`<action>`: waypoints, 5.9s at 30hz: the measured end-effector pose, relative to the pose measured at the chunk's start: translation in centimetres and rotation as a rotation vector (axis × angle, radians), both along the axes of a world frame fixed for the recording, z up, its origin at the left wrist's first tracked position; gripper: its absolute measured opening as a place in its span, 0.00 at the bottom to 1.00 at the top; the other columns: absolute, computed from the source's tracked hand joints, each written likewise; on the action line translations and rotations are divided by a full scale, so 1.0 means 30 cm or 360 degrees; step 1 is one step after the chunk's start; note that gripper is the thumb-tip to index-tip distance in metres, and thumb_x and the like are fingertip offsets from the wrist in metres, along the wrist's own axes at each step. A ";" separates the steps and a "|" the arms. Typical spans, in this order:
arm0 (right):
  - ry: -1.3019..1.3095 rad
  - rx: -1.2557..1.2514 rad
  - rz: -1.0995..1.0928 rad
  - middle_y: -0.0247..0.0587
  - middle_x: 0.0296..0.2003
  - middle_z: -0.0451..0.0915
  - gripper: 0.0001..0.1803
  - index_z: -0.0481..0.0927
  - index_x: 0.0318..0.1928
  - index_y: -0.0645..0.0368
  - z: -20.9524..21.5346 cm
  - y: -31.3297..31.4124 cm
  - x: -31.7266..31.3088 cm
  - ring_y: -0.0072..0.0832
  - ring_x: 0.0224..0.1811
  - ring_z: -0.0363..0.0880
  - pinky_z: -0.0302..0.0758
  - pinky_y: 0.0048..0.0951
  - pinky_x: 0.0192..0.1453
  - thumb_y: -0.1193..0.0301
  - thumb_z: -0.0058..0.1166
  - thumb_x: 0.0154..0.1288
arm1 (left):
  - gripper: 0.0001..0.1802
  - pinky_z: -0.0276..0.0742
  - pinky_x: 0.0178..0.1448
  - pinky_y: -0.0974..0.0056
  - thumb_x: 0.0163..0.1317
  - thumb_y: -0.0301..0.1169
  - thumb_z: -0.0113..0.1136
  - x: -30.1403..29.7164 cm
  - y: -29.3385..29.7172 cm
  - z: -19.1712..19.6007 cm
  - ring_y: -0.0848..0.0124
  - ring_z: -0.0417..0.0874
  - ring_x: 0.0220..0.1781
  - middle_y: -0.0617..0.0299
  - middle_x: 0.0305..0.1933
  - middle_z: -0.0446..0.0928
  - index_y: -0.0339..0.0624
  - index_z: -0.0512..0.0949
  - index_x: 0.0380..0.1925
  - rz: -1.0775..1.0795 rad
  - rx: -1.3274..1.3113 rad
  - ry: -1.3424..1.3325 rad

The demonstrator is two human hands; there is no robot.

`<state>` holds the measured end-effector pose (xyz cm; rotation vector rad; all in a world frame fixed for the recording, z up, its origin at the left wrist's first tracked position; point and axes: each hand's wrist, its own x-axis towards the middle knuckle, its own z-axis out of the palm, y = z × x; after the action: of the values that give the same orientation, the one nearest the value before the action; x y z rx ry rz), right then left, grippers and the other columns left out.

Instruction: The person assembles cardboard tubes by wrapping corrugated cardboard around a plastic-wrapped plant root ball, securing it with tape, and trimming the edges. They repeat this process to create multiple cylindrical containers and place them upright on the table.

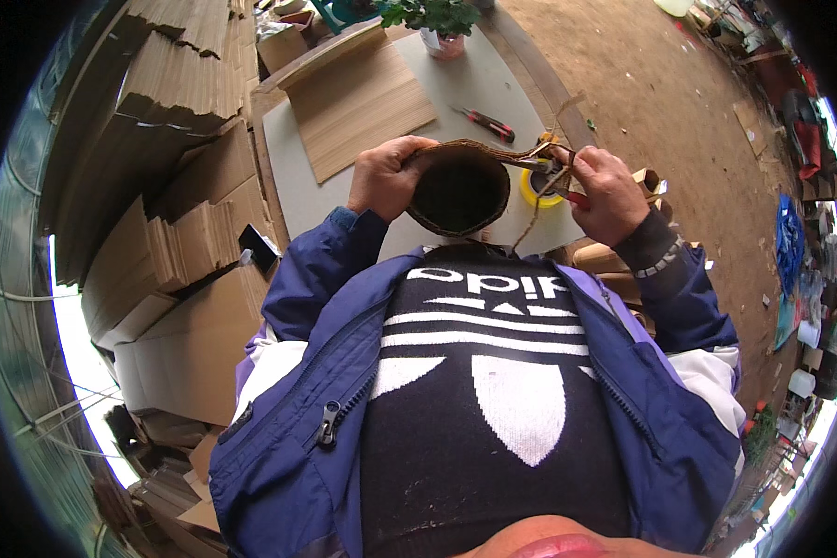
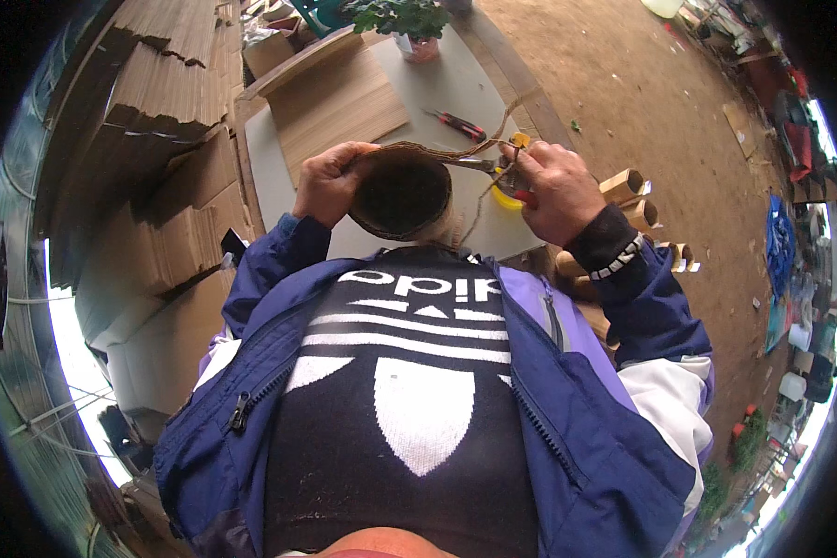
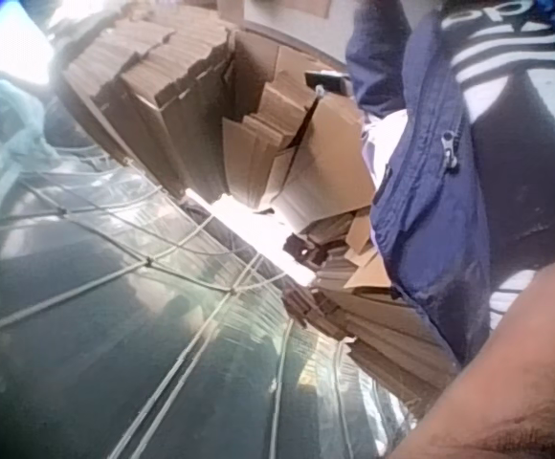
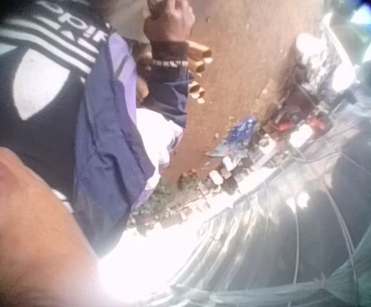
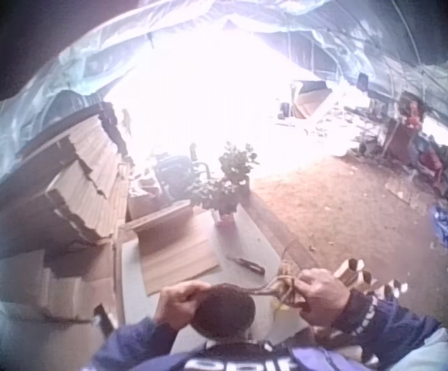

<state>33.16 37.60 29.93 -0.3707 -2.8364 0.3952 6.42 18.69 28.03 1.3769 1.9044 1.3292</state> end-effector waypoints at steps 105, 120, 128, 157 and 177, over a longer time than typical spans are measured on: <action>0.0255 -0.1338 -0.0900 0.51 0.54 0.80 0.39 0.72 0.69 0.54 -0.845 0.346 0.073 0.40 0.55 0.81 0.77 0.35 0.61 0.66 0.66 0.54 | 0.27 0.66 0.73 0.63 0.73 0.37 0.59 -0.088 0.064 -0.055 0.67 0.75 0.66 0.58 0.66 0.75 0.37 0.70 0.68 0.0379 0.0087 -0.0461; 0.0102 -0.0767 -0.0399 0.52 0.46 0.77 0.41 0.71 0.69 0.58 -0.084 -0.038 0.062 0.47 0.53 0.77 0.73 0.41 0.60 0.69 0.67 0.52 | 0.28 0.65 0.73 0.63 0.61 0.21 0.46 0.134 0.113 -0.097 0.67 0.74 0.64 0.55 0.61 0.75 0.36 0.69 0.64 -0.0039 0.0388 -0.0899; -0.0085 -0.0260 -0.0807 0.47 0.45 0.76 0.39 0.73 0.68 0.52 -0.008 -0.215 0.125 0.45 0.51 0.77 0.74 0.43 0.58 0.64 0.67 0.53 | 0.29 0.68 0.72 0.58 0.57 0.22 0.50 0.187 0.137 -0.150 0.60 0.74 0.63 0.50 0.60 0.72 0.36 0.70 0.62 -0.0106 0.0375 -0.0549; 0.0071 0.0036 -0.0314 0.42 0.36 0.79 0.35 0.77 0.64 0.49 0.000 -0.152 0.091 0.42 0.36 0.83 0.82 0.38 0.40 0.77 0.64 0.50 | 0.39 0.65 0.76 0.58 0.47 0.16 0.43 0.126 0.073 -0.150 0.61 0.75 0.66 0.49 0.63 0.75 0.40 0.61 0.67 -0.0595 0.0422 -0.0955; -0.0008 0.0256 0.0095 0.43 0.37 0.78 0.35 0.80 0.63 0.51 0.055 0.057 -0.026 0.40 0.38 0.80 0.78 0.39 0.39 0.77 0.67 0.48 | 0.39 0.70 0.73 0.60 0.59 0.21 0.50 0.034 0.129 -0.155 0.63 0.78 0.67 0.48 0.64 0.79 0.37 0.55 0.73 -0.0565 0.0142 -0.1037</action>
<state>32.40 39.31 31.59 -0.2556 -2.8646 0.1758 7.44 22.56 23.38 1.0697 1.1289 1.4551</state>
